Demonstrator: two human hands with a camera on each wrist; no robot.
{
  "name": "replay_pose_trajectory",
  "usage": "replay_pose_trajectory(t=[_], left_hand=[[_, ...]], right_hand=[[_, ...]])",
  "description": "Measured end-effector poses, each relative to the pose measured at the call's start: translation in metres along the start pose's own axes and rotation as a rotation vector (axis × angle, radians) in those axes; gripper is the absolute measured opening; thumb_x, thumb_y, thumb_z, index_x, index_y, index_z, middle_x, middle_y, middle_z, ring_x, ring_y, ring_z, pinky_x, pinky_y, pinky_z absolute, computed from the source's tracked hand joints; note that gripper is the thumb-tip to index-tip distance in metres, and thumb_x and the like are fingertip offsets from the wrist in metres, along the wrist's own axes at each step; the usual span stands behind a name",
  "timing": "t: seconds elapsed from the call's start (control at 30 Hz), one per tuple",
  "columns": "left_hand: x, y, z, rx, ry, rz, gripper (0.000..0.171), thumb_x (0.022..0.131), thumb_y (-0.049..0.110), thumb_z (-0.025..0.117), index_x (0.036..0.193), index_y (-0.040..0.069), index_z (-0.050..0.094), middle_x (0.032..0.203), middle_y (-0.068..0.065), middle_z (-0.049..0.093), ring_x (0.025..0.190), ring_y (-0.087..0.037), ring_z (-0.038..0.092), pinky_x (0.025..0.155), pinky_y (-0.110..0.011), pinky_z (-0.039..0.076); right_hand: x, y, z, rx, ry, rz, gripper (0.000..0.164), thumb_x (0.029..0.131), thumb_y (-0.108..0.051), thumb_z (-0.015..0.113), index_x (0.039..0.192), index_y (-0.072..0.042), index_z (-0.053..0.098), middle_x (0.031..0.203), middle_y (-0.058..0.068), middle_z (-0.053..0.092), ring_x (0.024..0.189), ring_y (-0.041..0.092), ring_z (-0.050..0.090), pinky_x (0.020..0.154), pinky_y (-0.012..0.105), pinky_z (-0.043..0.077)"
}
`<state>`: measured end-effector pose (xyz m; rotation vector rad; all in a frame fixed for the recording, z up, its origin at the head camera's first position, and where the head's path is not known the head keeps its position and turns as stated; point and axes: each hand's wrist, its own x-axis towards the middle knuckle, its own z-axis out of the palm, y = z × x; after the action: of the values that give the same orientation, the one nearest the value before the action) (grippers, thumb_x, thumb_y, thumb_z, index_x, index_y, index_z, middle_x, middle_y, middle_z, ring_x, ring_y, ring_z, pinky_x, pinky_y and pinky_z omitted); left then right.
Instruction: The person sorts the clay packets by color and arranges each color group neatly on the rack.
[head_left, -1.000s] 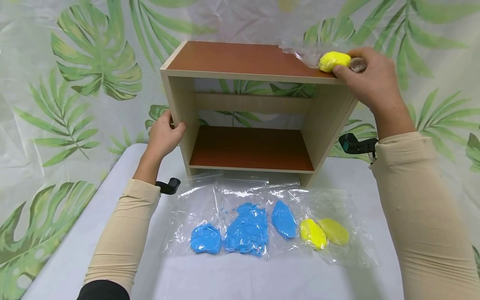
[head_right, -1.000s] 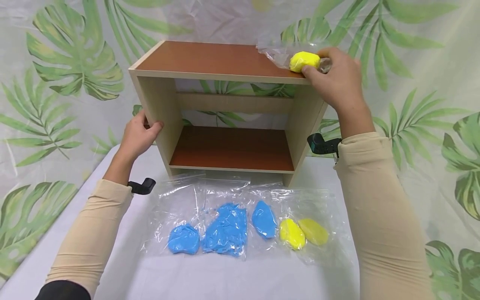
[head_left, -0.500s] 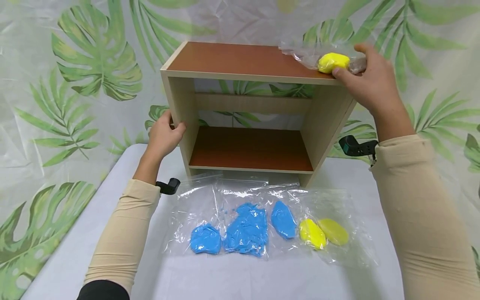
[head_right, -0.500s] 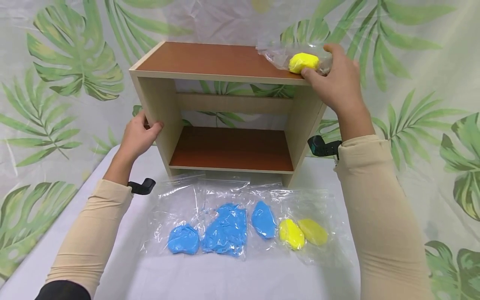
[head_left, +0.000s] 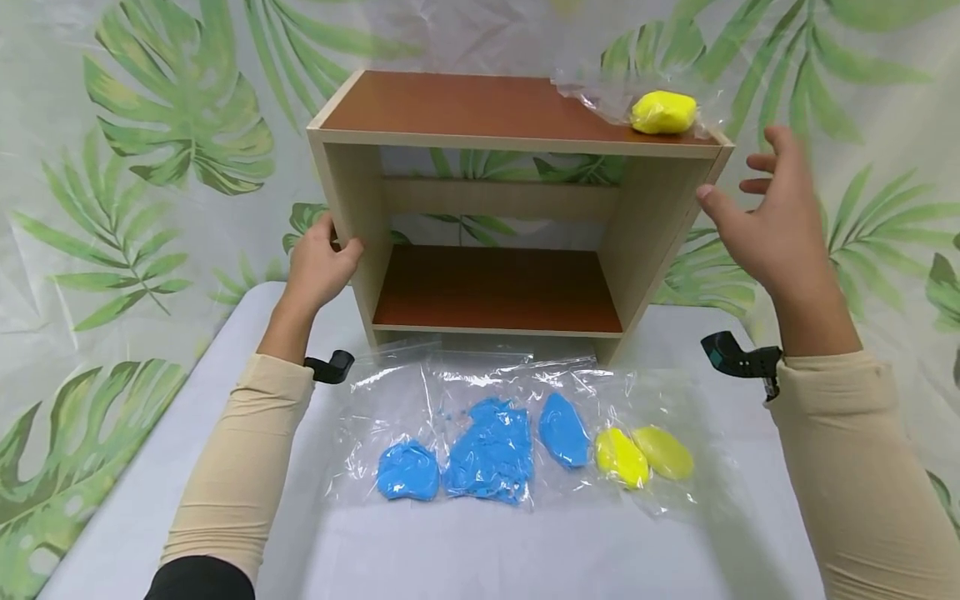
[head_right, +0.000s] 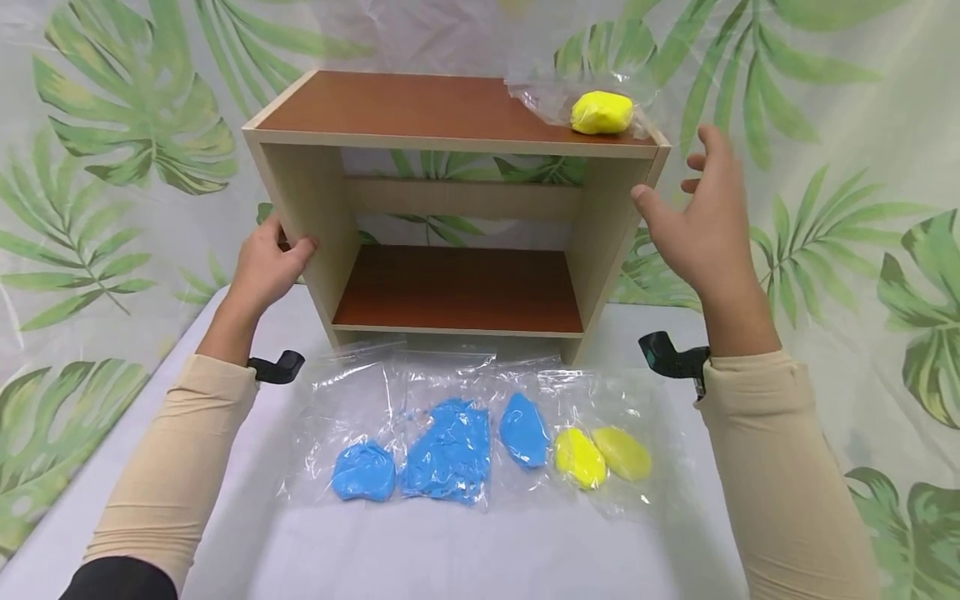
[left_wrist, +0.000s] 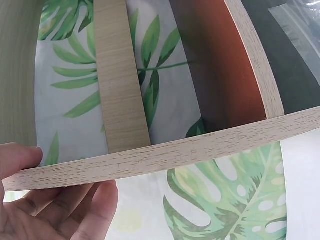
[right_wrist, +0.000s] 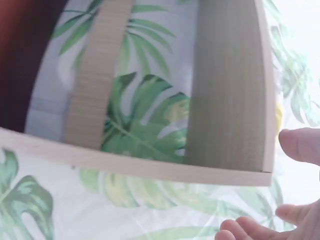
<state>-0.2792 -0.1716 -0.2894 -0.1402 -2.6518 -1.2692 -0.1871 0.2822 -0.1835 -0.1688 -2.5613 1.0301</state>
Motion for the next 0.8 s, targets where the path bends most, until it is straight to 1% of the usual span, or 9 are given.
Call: replay_pose_trajectory(t=[0.17,0.3,0.4,0.5,0.67,0.8], left_hand=[[0.0,0.001,-0.002,0.001,0.0,-0.007,0.052,0.097,0.03,0.047,0.143,0.005,0.043,0.144,-0.02,0.053,0.127,-0.038,0.056,0.097,-0.053,0.052],[0.0,0.001,-0.002,0.01,-0.001,-0.009,0.052,0.097,0.03,0.048,0.142,0.005,0.043,0.143,-0.02,0.053,0.127,-0.038,0.057,0.097,-0.052,0.052],[0.0,0.002,-0.001,0.007,-0.003,-0.003,0.052,0.098,0.03,0.048,0.143,0.004,0.043,0.143,-0.021,0.053,0.128,-0.039,0.056,0.097,-0.053,0.052],[-0.001,0.002,-0.001,0.002,-0.004,-0.001,0.053,0.098,0.03,0.048,0.144,0.004,0.042,0.144,-0.021,0.053,0.128,-0.039,0.056,0.098,-0.053,0.052],[-0.002,0.002,-0.002,-0.003,-0.005,-0.009,0.053,0.098,0.031,0.049,0.144,0.005,0.042,0.143,-0.02,0.053,0.127,-0.038,0.056,0.097,-0.053,0.052],[-0.001,0.002,-0.001,-0.004,-0.004,-0.003,0.053,0.098,0.031,0.049,0.143,0.006,0.042,0.143,-0.021,0.053,0.127,-0.038,0.056,0.098,-0.053,0.052]], right_hand=[[-0.021,0.025,0.012,-0.051,-0.048,-0.078,0.083,0.097,-0.037,0.055,0.161,-0.023,0.004,0.163,0.019,0.019,0.143,0.047,0.033,0.106,0.068,0.036],[-0.038,0.051,0.022,-0.15,-0.114,-0.131,0.084,0.097,-0.032,0.058,0.16,-0.01,0.007,0.157,0.03,0.024,0.134,0.054,0.038,0.098,0.072,0.039],[-0.051,0.073,0.03,-0.241,-0.164,-0.147,0.085,0.096,-0.03,0.061,0.159,-0.004,0.01,0.153,0.035,0.027,0.128,0.056,0.041,0.094,0.073,0.042],[-0.066,0.095,0.037,-0.301,-0.206,-0.16,0.085,0.094,-0.026,0.064,0.157,0.0,0.014,0.149,0.037,0.03,0.124,0.055,0.043,0.091,0.072,0.044],[-0.088,0.125,0.046,-0.341,-0.257,-0.186,0.081,0.092,-0.023,0.067,0.152,0.008,0.022,0.143,0.039,0.036,0.115,0.054,0.048,0.087,0.07,0.046],[-0.1,0.144,0.051,-0.359,-0.278,-0.191,0.078,0.091,-0.023,0.068,0.148,0.011,0.027,0.138,0.04,0.041,0.111,0.053,0.05,0.086,0.068,0.047]])
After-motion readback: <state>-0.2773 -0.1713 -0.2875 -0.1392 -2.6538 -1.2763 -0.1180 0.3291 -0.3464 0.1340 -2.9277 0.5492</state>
